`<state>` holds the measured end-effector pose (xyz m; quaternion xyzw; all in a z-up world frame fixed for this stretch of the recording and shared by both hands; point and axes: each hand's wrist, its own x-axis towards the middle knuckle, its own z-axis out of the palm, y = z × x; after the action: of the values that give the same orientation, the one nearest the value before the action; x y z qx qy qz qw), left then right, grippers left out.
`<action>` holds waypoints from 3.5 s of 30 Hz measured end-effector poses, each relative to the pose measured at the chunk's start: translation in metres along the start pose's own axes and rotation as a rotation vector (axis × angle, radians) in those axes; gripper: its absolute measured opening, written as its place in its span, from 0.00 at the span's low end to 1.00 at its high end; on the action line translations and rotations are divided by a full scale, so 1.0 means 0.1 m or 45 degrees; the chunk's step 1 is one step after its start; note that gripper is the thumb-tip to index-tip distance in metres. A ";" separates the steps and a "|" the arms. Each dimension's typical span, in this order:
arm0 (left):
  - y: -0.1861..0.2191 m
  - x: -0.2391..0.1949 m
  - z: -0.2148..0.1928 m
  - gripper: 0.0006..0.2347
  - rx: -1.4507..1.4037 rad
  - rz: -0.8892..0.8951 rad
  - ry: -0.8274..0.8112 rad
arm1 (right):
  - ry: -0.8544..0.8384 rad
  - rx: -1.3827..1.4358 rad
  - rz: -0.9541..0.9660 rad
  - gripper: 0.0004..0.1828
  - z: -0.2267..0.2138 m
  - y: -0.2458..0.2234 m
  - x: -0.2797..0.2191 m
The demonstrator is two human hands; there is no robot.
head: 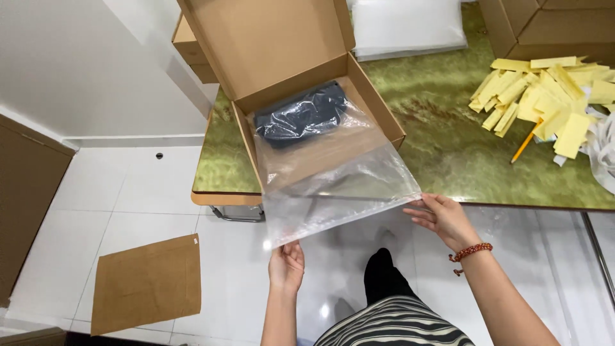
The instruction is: The person unties a ribbon on a cardboard box, removes a yellow sticky note, and opens the box to reveal a black garment in a plastic bag. They remove the garment, place it on a hanger, and hang it on a clothing rack. Finally, they fold the plastic bag and close the box.
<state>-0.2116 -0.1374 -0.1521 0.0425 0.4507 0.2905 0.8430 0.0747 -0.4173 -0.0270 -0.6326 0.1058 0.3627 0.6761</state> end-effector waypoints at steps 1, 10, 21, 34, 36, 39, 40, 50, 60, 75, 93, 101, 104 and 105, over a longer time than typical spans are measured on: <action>-0.08 -0.06 0.06 0.04 0.009 -0.007 -0.001 | 0.009 0.007 0.000 0.09 0.03 0.02 -0.05; -0.95 -0.88 1.23 0.24 0.950 -0.144 -0.676 | -0.064 -0.384 -0.213 0.15 0.10 0.09 -0.22; -2.02 -0.65 1.78 0.17 1.453 0.027 -0.596 | -0.003 -0.371 -0.354 0.09 0.14 0.07 -0.19; -1.35 -0.30 1.18 0.14 0.894 0.179 -0.366 | 0.079 -0.267 -0.428 0.08 0.04 0.13 0.14; -0.96 -0.27 0.93 0.14 0.797 0.229 -0.229 | 0.123 -0.217 -0.418 0.07 0.04 0.06 0.11; -0.39 -0.48 0.67 0.15 0.788 0.316 -0.115 | 0.130 -0.208 -0.417 0.06 -0.04 0.09 0.26; -0.21 -0.48 0.55 0.15 0.778 0.327 -0.101 | 0.111 -0.214 -0.412 0.06 -0.06 0.10 0.32; 0.33 -0.64 0.24 0.12 1.370 0.636 0.210 | 0.117 -0.149 -0.419 0.06 0.12 0.03 0.27; -0.45 -1.20 1.59 0.22 2.013 1.747 -0.317 | 0.078 -0.223 -0.512 0.05 0.02 -0.17 0.08; -1.34 -0.82 2.09 0.10 2.374 1.660 -1.007 | 0.003 -0.348 -0.571 0.07 0.13 -0.41 -0.15; -1.53 -0.68 2.02 0.09 2.257 2.034 -1.064 | 0.024 -0.396 -0.599 0.08 0.18 -0.45 -0.24; -1.53 -0.72 2.02 0.10 2.282 2.058 -1.032 | 0.032 -0.418 -0.601 0.08 0.18 -0.43 -0.20; -1.48 -0.71 1.99 0.11 2.251 2.114 -0.991 | 0.035 -0.424 -0.597 0.08 0.16 -0.43 -0.18; -1.46 -0.70 1.97 0.11 2.228 2.141 -0.976 | 0.038 -0.429 -0.597 0.08 0.15 -0.43 -0.18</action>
<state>-0.0208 -0.2580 -0.0329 0.9348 0.0538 0.3094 0.1661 0.0840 -0.4070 0.0203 -0.7483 -0.0952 0.1996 0.6254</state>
